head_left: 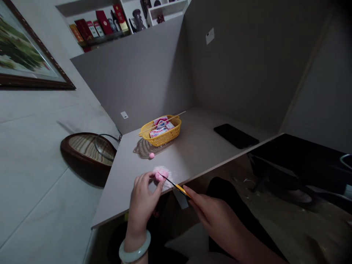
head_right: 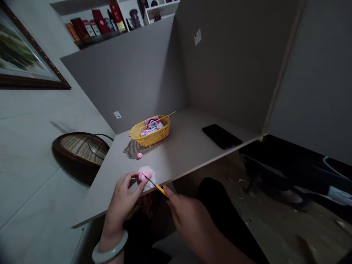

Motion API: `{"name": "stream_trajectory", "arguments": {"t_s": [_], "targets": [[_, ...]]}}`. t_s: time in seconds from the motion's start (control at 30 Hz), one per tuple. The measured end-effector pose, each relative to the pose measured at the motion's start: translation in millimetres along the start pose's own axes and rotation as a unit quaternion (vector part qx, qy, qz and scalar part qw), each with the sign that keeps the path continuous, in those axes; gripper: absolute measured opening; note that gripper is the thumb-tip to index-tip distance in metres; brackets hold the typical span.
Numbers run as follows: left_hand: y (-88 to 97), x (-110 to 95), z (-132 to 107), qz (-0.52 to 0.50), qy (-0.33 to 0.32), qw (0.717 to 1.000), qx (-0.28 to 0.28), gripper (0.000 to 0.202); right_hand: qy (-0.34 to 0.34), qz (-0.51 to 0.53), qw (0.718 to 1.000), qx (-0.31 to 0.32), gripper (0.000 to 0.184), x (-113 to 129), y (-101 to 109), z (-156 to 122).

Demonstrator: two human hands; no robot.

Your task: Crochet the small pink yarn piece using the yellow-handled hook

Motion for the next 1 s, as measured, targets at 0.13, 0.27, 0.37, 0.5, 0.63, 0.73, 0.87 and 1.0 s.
{"name": "stream_trajectory", "arguments": {"t_s": [0.13,0.27,0.37,0.5,0.63,0.73,0.87,1.0], "targets": [[2.3,-5,0,0.017,-0.02,0.999,-0.028,0.026,0.0,-0.032,0.999,0.003,0.05,2,-8,-2],[0.4,-6,1,0.012,-0.025,0.999,-0.027,0.023,-0.012,-0.091,0.995,0.038,0.058,10,-17,3],[-0.3,-6,1,0.013,-0.026,0.999,-0.037,0.021,-0.033,-0.146,0.984,0.093,0.064,17,-24,12],[-1.5,-3,0,0.013,-0.016,0.999,-0.048,0.022,-0.044,-0.167,0.977,0.127,0.065,19,-25,15],[-1.9,-5,-2,-0.007,-0.01,0.999,-0.05,0.022,-0.045,-0.153,0.977,0.142,0.066,16,-23,6],[-1.8,-8,-2,0.002,-0.01,0.999,-0.052,0.022,-0.041,-0.159,0.978,0.132,0.065,19,-21,7],[0.0,-11,-4,0.023,-0.018,0.998,-0.061,0.021,-0.038,-0.171,0.977,0.118,0.061,22,-22,18],[6.4,-17,-5,0.022,-0.058,0.996,-0.066,0.022,-0.029,-0.128,0.986,0.098,0.056,18,-23,20]]}}
Point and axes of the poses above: each hand's wrist, its own z-axis towards the middle knuckle, its own y-axis out of the back of the hand, x = y × z, the point moved 7 cm from there along z, towards the middle knuckle, and after that the axes turned 4 degrees about x, right-handed, at the moved point
